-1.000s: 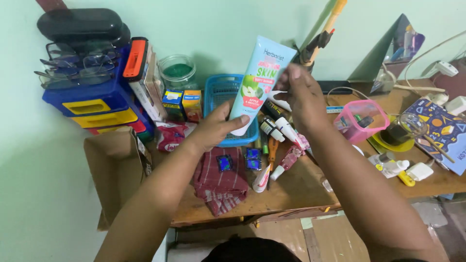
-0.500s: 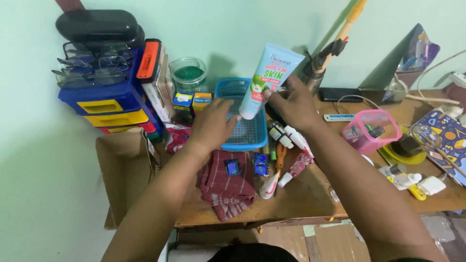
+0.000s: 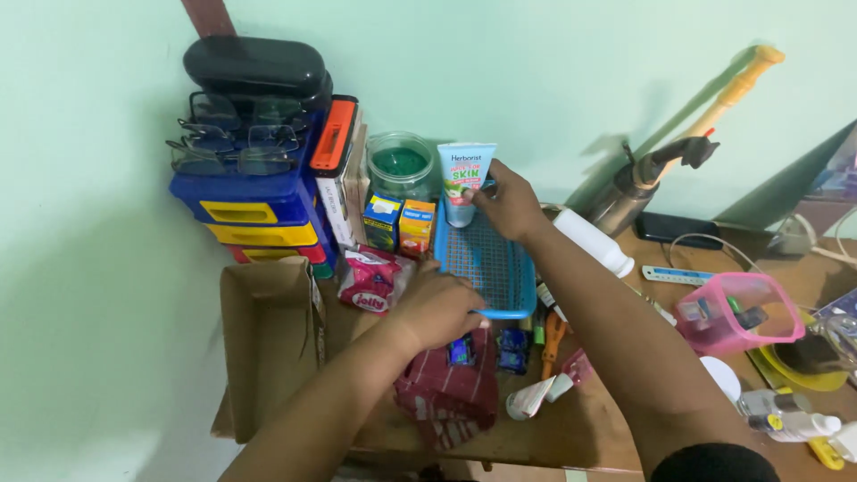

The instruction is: Organizing and sorting various toiletry bottles, tubes, and items into a blue basket on a desk.

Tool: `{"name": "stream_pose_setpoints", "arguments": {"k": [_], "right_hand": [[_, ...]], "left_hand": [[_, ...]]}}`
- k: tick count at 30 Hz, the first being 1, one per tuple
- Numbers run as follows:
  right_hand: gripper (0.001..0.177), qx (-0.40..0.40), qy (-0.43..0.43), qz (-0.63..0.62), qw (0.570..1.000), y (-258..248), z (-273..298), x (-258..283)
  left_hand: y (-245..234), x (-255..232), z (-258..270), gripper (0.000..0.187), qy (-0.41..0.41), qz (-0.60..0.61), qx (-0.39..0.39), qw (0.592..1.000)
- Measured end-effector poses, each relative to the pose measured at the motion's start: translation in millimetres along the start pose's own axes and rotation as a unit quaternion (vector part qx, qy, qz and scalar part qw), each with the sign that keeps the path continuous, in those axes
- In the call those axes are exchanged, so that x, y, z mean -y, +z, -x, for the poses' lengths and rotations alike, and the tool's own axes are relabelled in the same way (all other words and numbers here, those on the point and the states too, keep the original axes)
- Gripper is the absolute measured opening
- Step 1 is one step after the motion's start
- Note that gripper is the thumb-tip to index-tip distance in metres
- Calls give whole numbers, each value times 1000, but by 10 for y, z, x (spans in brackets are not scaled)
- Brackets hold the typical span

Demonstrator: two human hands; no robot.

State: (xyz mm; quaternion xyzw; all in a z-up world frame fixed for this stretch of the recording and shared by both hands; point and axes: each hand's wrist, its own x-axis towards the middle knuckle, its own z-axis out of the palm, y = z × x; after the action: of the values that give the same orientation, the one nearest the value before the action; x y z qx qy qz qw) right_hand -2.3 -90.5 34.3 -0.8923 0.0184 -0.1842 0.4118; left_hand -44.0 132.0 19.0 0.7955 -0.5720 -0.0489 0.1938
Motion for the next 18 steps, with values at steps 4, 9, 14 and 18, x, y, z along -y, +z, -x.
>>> {"name": "stream_pose_setpoints", "arguments": {"k": [4, 9, 14, 18], "right_hand": [[42, 6, 44, 21, 999, 54, -73, -98], [42, 8, 22, -57, 998, 39, -86, -422], [64, 1, 38, 3, 999, -319, 64, -233], [50, -33, 78, 80, 993, -806, 303, -260]], "left_hand": [[8, 5, -26, 24, 2, 7, -2, 1000], [-53, -34, -19, 26, 0, -2, 30, 1000], [-107, -74, -46, 31, 25, 9, -9, 1000], [-104, -95, -129, 31, 30, 51, -78, 995]]}}
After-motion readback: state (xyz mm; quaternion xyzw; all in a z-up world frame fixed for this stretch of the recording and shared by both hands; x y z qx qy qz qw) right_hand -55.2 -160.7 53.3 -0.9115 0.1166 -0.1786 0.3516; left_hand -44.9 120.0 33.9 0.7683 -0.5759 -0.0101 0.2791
